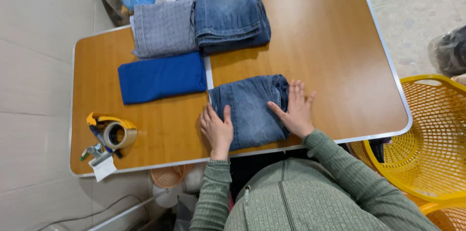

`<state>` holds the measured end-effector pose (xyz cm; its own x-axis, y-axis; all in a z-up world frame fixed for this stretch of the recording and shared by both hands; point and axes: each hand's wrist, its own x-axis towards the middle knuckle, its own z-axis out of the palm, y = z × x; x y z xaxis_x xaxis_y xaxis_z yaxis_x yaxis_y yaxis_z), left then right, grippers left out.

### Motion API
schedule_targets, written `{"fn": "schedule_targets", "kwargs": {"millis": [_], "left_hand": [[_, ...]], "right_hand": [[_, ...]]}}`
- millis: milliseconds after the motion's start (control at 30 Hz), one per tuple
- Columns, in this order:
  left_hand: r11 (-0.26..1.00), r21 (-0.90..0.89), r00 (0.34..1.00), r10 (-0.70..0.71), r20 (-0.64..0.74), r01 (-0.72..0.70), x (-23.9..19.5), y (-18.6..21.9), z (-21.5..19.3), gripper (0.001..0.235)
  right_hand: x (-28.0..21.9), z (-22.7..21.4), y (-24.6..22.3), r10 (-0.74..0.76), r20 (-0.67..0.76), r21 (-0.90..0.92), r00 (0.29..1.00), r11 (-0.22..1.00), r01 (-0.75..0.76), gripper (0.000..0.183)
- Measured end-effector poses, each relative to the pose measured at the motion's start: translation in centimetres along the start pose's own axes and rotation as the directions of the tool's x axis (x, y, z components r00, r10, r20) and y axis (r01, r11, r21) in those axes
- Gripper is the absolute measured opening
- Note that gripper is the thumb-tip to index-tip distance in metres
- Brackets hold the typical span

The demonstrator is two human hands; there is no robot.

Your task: The person folds a pair of jeans, a pair of black underwear, and a blue t-shirt on a wooden table. The person then places the folded items into a clear plastic bag.

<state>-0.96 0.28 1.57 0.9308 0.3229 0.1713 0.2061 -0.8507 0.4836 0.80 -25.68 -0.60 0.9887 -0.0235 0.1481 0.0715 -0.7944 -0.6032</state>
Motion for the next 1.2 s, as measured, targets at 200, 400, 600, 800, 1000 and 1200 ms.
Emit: {"fn": "schedule_targets", "kwargs": {"millis": [200,400,600,800,1000,1200], "left_hand": [[0.994,0.083,0.997,-0.073,-0.03,0.075,-2.0,1.8,-0.3,0.088],[0.996,0.039,0.997,-0.073,-0.02,0.074,-1.6,2.0,-0.4,0.088],[0.964,-0.154,0.976,-0.209,0.063,0.217,-1.9,1.8,-0.5,0.088],[0.909,-0.378,0.985,-0.157,0.077,0.174,-1.7,1.3,-0.5,0.095],[0.811,-0.571,0.987,-0.161,-0.003,0.13,-2.8,1.7,-0.3,0.08],[0.722,-0.692,0.997,-0.043,-0.062,-0.012,1.1,4.4,-2.2,0.074]], "right_hand": [[-1.9,0.6,-0.6,0.163,0.107,-0.065,0.981,0.985,-0.157,0.115],[-1.9,0.3,-0.9,0.118,0.06,0.052,0.991,0.991,-0.121,0.106],[-2.6,0.7,0.0,0.083,0.084,0.136,0.993,0.986,-0.094,0.095],[-2.6,0.8,0.2,-0.038,0.076,0.369,0.996,0.929,0.007,0.077],[-3.7,-0.9,-0.6,0.057,0.087,0.655,0.995,0.749,-0.1,0.071],[-0.5,-3.5,-3.0,0.049,-0.025,0.807,0.999,0.59,-0.009,0.072]]}}
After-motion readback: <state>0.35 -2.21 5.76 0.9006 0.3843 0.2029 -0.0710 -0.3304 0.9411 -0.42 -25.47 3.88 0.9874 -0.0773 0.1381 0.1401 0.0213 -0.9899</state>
